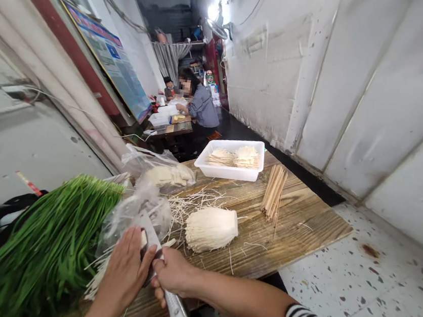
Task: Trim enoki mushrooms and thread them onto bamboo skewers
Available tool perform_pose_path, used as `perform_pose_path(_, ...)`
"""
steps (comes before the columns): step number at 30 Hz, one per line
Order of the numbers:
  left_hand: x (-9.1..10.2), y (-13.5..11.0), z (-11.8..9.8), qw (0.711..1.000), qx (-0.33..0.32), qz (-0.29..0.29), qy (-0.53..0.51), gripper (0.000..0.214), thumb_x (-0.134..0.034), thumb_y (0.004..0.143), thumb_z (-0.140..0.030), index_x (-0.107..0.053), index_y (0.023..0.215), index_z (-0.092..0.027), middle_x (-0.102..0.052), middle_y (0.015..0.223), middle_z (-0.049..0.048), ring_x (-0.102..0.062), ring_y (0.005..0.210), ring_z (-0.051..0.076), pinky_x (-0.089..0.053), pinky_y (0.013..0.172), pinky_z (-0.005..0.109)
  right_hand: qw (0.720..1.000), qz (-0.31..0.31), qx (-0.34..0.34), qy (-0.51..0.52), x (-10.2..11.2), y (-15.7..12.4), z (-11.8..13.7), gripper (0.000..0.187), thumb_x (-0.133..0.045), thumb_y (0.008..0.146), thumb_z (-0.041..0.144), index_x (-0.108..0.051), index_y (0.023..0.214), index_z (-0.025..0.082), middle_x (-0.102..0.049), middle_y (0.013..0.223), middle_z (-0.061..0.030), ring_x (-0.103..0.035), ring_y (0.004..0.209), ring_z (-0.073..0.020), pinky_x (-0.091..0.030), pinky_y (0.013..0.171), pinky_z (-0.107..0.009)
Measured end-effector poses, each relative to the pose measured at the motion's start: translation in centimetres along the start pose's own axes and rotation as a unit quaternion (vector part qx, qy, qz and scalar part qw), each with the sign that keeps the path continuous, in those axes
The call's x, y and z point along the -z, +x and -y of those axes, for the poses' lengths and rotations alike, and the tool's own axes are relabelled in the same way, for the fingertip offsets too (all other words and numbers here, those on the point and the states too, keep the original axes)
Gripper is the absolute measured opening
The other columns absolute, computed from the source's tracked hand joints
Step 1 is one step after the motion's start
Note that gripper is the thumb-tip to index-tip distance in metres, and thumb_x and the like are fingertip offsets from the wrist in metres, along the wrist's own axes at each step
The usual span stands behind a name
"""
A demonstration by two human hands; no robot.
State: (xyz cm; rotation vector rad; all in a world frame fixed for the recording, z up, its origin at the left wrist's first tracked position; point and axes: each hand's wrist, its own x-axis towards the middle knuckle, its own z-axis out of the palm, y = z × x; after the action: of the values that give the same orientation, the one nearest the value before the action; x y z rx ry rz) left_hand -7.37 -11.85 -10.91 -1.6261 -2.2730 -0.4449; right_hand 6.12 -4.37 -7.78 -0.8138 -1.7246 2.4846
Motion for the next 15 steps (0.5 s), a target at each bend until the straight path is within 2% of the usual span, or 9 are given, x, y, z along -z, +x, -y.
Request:
perform_pose_path(3, -2.9, -0.4, 0.7, 0.997, 0.018, 0.021, -0.073, 0.065, -0.031, 0.093, -0.043, -0.02, 0.144, -0.005, -0.034, 0.145, 0.026, -0.027, 0.137, 0.032, -0.028, 0.108, 0.056, 0.999, -0.041, -0.007, -0.032, 0.3, 1.1, -0.7, 0.019, -0.023, 0.093, 0.008, -0.036, 0.087, 0.021, -0.039, 0.049, 0.0118, -0.039, 0.027, -0.0046, -0.041, 0.034, -0.016)
perform_pose_path(6, -4.7, 0.3, 0.1, 0.991, 0.008, 0.028, -0.132, 0.061, -0.031, 0.093, -0.039, -0.018, 0.145, -0.01, -0.032, 0.148, 0.0225, -0.025, 0.138, 0.029, -0.026, 0.109, 0.055, 0.994, -0.093, 0.015, -0.053, 1.8, -0.3, -0.5, 0.016, -0.029, 0.091, 0.008, -0.033, 0.082, 0.02, -0.039, 0.049, 0.0114, -0.039, 0.027, -0.0046, -0.037, 0.033, -0.015)
perform_pose_path(10, -5.3, 1.3, -1.0, 0.992, 0.022, 0.069, -0.105, 0.062, -0.027, 0.093, -0.042, -0.029, 0.14, -0.002, -0.037, 0.144, 0.0246, -0.027, 0.137, 0.03, -0.024, 0.11, 0.054, 0.982, -0.154, 0.086, -0.063, 5.0, -6.1, 0.0, 0.009, -0.038, 0.092, 0.022, -0.033, 0.085, 0.022, -0.041, 0.056, 0.0106, -0.039, 0.031, -0.0041, -0.035, 0.03, -0.014)
perform_pose_path(12, -4.9, 1.5, -1.6, 0.994, 0.025, 0.088, -0.058, 0.065, -0.027, 0.092, -0.045, -0.034, 0.136, 0.002, -0.042, 0.14, 0.027, -0.031, 0.136, 0.032, -0.025, 0.109, 0.054, 0.971, -0.185, 0.15, -0.03, 6.8, -9.7, 0.0, 0.016, -0.038, 0.093, 0.035, -0.033, 0.085, 0.023, -0.04, 0.06, 0.0104, -0.037, 0.032, -0.0034, -0.035, 0.027, -0.014)
perform_pose_path(15, -3.4, 1.7, -3.5, 0.998, 0.021, 0.048, 0.017, 0.069, -0.032, 0.089, -0.05, -0.039, 0.134, 0.002, -0.044, 0.136, 0.0299, -0.03, 0.135, 0.036, -0.024, 0.107, 0.059, 0.953, -0.247, 0.175, 0.029, 9.0, -14.2, -1.4, 0.029, -0.039, 0.09, 0.051, -0.033, 0.085, 0.023, -0.04, 0.059, 0.011, -0.035, 0.031, -0.0024, -0.033, 0.026, -0.013)
